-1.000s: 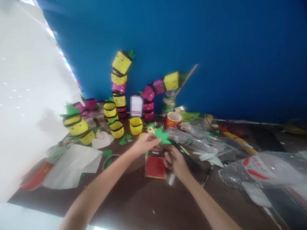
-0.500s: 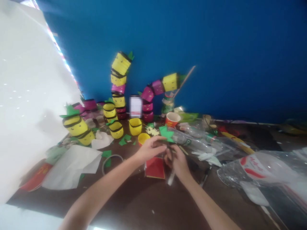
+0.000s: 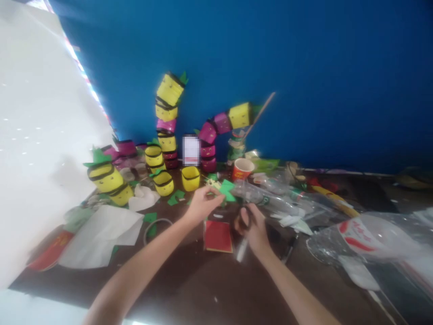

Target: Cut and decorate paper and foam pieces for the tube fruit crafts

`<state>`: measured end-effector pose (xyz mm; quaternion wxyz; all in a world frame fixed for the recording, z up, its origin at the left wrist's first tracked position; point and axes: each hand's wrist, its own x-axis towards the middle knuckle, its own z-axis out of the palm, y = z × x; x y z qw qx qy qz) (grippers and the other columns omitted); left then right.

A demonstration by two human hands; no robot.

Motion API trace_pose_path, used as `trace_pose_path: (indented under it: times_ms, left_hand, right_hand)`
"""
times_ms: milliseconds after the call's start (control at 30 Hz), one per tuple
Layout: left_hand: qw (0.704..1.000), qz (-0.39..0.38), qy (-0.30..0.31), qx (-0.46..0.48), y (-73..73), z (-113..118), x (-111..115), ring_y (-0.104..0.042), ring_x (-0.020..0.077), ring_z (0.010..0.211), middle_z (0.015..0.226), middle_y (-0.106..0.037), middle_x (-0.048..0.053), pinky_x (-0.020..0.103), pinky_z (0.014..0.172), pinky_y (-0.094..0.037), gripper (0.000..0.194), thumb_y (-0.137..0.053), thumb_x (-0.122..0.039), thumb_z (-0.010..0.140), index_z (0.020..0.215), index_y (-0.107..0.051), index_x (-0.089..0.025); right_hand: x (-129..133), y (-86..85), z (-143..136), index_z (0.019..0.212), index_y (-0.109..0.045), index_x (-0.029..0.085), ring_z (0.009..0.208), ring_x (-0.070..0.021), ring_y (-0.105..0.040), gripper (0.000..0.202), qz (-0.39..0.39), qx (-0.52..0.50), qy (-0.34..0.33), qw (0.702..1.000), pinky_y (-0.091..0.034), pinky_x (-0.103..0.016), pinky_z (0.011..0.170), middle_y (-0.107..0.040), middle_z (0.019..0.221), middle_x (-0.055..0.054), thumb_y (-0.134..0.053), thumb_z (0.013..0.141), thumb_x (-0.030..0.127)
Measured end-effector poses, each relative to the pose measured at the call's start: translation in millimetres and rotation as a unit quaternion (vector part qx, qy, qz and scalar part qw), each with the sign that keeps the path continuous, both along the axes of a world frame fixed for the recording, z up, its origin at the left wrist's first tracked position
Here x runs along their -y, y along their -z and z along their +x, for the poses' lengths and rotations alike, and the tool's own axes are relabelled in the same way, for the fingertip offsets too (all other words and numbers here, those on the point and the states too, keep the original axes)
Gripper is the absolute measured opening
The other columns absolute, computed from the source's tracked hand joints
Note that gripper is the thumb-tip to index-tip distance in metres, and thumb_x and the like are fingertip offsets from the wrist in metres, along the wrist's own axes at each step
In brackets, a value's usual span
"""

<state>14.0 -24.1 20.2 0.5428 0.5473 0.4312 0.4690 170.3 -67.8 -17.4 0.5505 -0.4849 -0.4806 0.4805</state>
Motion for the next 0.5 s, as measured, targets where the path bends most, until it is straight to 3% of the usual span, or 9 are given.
trace_pose_path:
  times_ms: [133, 267, 500]
  left_hand:
    - [0.996, 0.067, -0.038, -0.041, -15.5, -13, -4, -0.043, 0.0035, 0.051, 0.067, -0.051, -0.004, 0.015, 0.047, -0.034, 0.018, -0.064, -0.021, 0.065, 0.074, -0.050, -0.015]
    - [0.995, 0.084, -0.013, -0.053, -27.7, -21, -7, -0.045, 0.0045, 0.052, 0.070, -0.053, -0.002, 0.015, 0.048, -0.035, 0.016, -0.060, -0.018, 0.067, 0.081, -0.053, -0.014]
    - [0.991, 0.114, -0.025, -0.064, -21.1, -21, -11, -0.041, 0.0048, 0.047, 0.061, -0.053, -0.003, 0.016, 0.045, -0.033, 0.013, -0.059, -0.020, 0.068, 0.079, -0.058, -0.014]
  right_hand:
    - [6, -5.8, -2, 0.081, -0.040, 0.022, 0.034, -0.0067, -0.037, 0.038, -0.027, -0.018, -0.067, 0.997, -0.024, -0.017, 0.034, -0.048, 0.041, 0.008, -0.053, 0.075, 0.058]
    - [10, -3.9, -4, 0.075, -0.037, 0.022, 0.034, -0.0067, -0.037, 0.039, -0.052, -0.034, -0.111, 0.992, -0.024, -0.018, 0.037, -0.047, 0.041, 0.008, -0.055, 0.074, 0.057]
    - [12, -1.6, -2, 0.078, -0.040, 0.021, 0.036, -0.0066, -0.038, 0.038, -0.049, -0.067, -0.143, 0.986, -0.023, -0.018, 0.038, -0.050, 0.045, 0.007, -0.056, 0.073, 0.055]
